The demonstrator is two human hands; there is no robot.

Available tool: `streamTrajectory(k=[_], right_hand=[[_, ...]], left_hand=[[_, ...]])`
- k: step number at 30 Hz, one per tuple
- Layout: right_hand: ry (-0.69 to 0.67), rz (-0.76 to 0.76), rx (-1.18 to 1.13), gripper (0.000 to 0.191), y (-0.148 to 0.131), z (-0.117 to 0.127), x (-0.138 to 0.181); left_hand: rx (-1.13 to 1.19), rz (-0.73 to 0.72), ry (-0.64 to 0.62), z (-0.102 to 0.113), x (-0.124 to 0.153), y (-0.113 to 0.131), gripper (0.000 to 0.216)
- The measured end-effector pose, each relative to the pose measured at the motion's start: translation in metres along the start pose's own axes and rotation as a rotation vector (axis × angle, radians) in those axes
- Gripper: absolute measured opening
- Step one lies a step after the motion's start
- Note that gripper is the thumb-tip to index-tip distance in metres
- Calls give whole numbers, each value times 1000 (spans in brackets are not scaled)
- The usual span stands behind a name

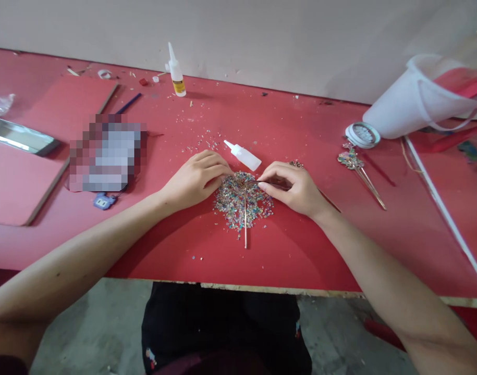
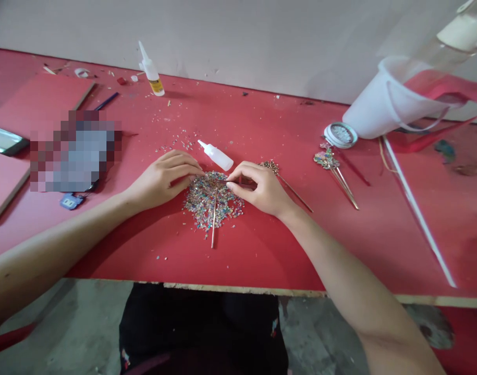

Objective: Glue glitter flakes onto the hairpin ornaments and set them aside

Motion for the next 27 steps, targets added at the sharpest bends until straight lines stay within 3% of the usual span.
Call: streamTrajectory(k=[5,13,19,24,27], right_hand=[[102,6,12,4,-7,-12,1],[86,23,32,5,-4,-14,-1],[83,87,17,5,-5,-15,-3],[126,83,19,8,-2,-16,-4],[134,82,21,10,1,-16,-4]], left_hand=[[-13,31,12,1,0,-1,17],[-64,110,29,1,-2,-9,18],[-198,96,117,-2,-3,-9,33],[-217,24,245,-4,1,5,46],[-69,12,219,-5,-3,19,48]])
Point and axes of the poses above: each hand's wrist, its own x-axis away from the middle knuckle, its own z-axis out of the back of the hand, y = z × x, the point moved 1 cm from there along -x, towards the middle knuckle, and after that the axes turned 5 degrees about z, right-handed, at the moved point
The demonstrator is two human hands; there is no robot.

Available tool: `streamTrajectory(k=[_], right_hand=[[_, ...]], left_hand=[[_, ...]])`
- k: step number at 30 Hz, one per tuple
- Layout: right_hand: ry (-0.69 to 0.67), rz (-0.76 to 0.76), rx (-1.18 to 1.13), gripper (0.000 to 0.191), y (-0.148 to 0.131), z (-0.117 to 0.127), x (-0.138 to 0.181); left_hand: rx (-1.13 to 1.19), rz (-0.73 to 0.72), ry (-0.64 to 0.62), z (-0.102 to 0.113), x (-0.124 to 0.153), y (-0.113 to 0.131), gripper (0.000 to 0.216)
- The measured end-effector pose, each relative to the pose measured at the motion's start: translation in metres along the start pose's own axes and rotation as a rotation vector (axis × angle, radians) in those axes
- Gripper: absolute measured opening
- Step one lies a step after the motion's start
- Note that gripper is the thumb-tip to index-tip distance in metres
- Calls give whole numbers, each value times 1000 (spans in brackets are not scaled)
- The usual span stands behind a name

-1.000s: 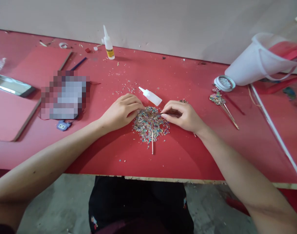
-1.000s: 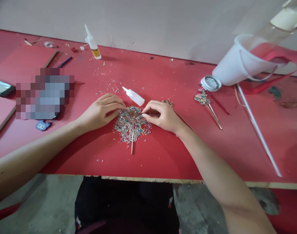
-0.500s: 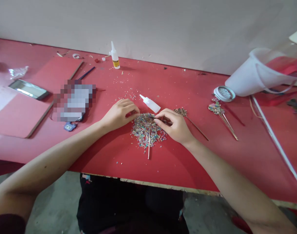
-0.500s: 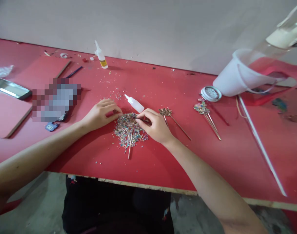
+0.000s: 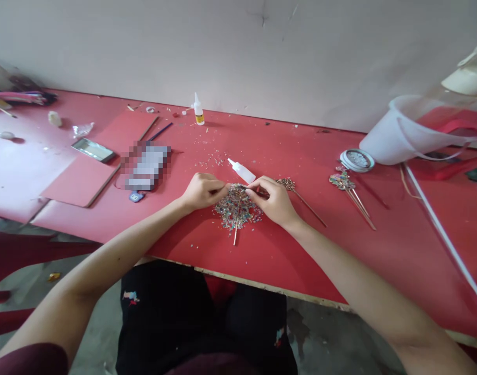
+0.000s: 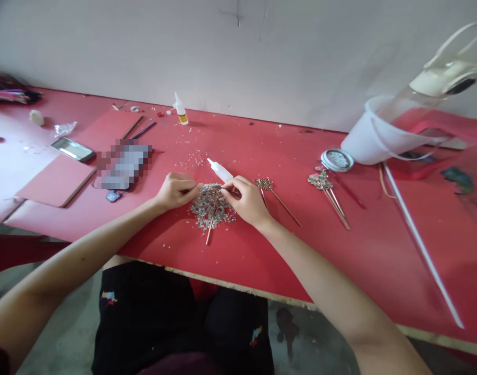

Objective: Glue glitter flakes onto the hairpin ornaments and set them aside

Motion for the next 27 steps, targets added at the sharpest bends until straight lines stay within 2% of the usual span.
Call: streamTrajectory(k=[3,5,7,11,15,22,27], right_hand=[[-23,8,-7,12,1,0,0],[-38,13,1,10,0,-1,1],[-45,18,27,8,-1,-1,2],[-73,32,70,8,-3,-1,3],[-91,21,79,8,-4,-1,4],[-95,22,86,5,-6,0,8],[-168,16,123,7,-9,0,9]], left_hand=[[144,43,-136,-5,-10,6,50],[177,173,-109,-9,-19,1,50],[171,219,-107,-15,-26,-8,50],[-8,111,-199,-27,-33,-28,47],[-173,63,-193,-30,-35,-40,44],[-204,18,-195,-31,-35,-40,46],[-233,-14,-226,-33,-35,-41,42]])
Point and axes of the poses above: each hand's wrist, its own x-axis away from the middle knuckle, its own z-axis out of the back of the hand, y = z × x, the point moved 1 cm from there along -x, towards the middle knuckle, and after that the axes turned 5 degrees about z, right-handed, at the moved point
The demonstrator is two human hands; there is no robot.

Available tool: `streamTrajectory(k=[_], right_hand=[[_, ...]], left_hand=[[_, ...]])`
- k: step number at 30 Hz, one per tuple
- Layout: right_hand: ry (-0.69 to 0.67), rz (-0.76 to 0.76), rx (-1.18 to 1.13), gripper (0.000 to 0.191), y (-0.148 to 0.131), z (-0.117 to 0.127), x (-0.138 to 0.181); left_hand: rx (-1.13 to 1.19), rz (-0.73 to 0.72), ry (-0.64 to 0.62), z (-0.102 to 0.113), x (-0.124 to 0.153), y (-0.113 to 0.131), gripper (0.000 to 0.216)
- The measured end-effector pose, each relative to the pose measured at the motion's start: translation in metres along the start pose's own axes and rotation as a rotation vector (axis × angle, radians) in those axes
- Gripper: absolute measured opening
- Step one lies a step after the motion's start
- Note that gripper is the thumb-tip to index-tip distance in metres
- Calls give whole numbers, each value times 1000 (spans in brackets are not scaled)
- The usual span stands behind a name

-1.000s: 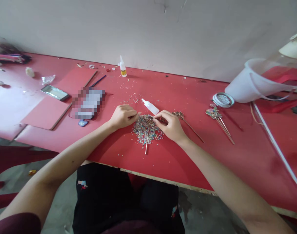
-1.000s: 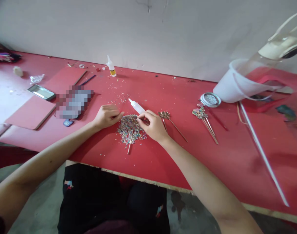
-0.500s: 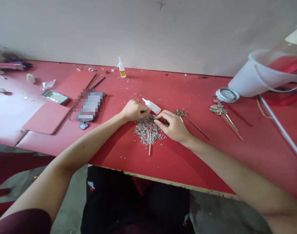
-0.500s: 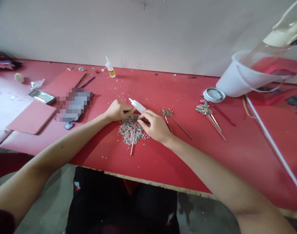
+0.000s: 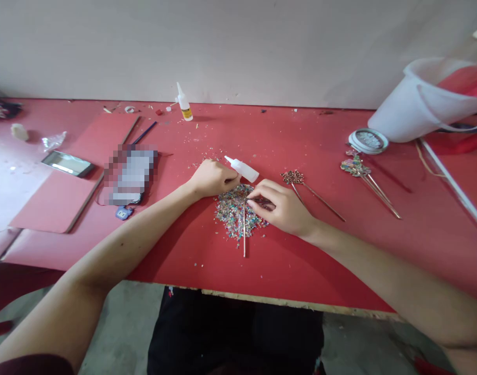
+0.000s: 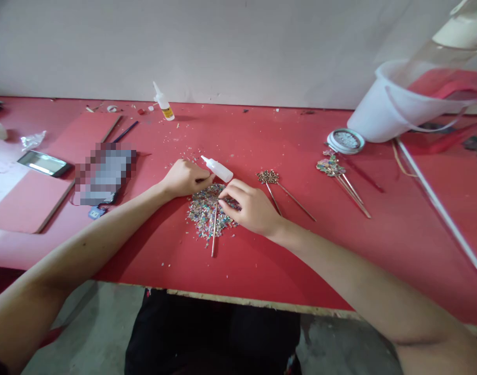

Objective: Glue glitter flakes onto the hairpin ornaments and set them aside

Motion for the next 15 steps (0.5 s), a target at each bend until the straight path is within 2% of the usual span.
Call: streamTrajectory(k=[7,13,15], right_hand=[[-44,7,25,8,-2,0,0],[97,-2,23,4,4,7,3],[92,-10,31,4,6,9,5]], left_hand=[[46,7,-10,1,0,-1,40],[50,-5,30,1,0,-1,43],[48,-1,26,1,1,-2,44]])
Point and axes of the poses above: each hand's wrist, its own x-axis away from the middle knuckle, its own z-axis out of the back of the hand, y = z × x, the point moved 1 cm from there along -x, towards the middle knuckle, and after that the axes turned 5 degrees about z, right-handed, at the moved point
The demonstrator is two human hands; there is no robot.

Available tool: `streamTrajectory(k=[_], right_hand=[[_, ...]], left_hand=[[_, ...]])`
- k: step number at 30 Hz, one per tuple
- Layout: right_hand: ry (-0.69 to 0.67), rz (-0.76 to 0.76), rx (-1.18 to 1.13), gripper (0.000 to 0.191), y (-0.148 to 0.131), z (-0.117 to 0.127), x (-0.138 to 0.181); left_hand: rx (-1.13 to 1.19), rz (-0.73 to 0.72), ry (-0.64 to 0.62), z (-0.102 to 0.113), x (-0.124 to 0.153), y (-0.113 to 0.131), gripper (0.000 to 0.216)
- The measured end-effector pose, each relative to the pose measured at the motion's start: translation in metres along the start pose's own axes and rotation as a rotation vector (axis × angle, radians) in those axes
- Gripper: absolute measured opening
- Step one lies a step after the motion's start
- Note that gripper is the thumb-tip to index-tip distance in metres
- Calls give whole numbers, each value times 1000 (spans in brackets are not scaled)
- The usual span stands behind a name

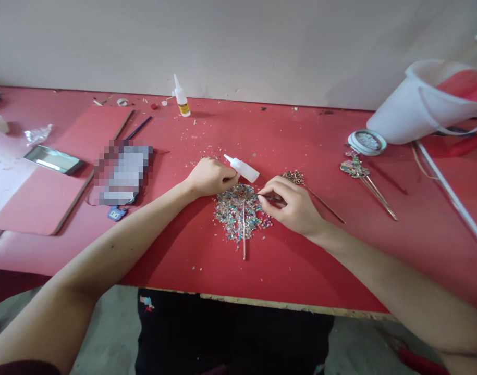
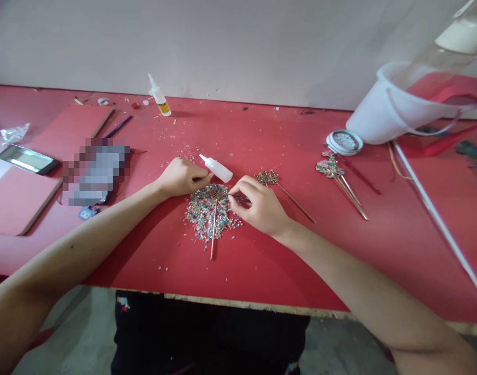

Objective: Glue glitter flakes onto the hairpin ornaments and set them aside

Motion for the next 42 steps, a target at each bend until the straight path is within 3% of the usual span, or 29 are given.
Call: streamTrajectory(k=[5,21,31,42], right_hand=[[-87,15,18,3,2,0,2],[-126,5,17,5,2,-1,1],[-124,25,-9,6,2,0,1],[-196,191,112,13,5,-3,5]], left_hand=[[-3,-6,-54,0,0,0,44],[42,-44,-122,0,2,1,55],[55,-72,-95,0,2,0,58],[-43,-97,-21,-2,2,-1,55]])
Point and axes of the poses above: each hand's wrist, its own x-axis away from the middle knuckle, its own z-axis out of the back of the hand, y = z × x, the point moved 1 cm from there along -x, towards the middle knuckle, and after that the axes turned 5 degrees about z, right-handed, at the moved point
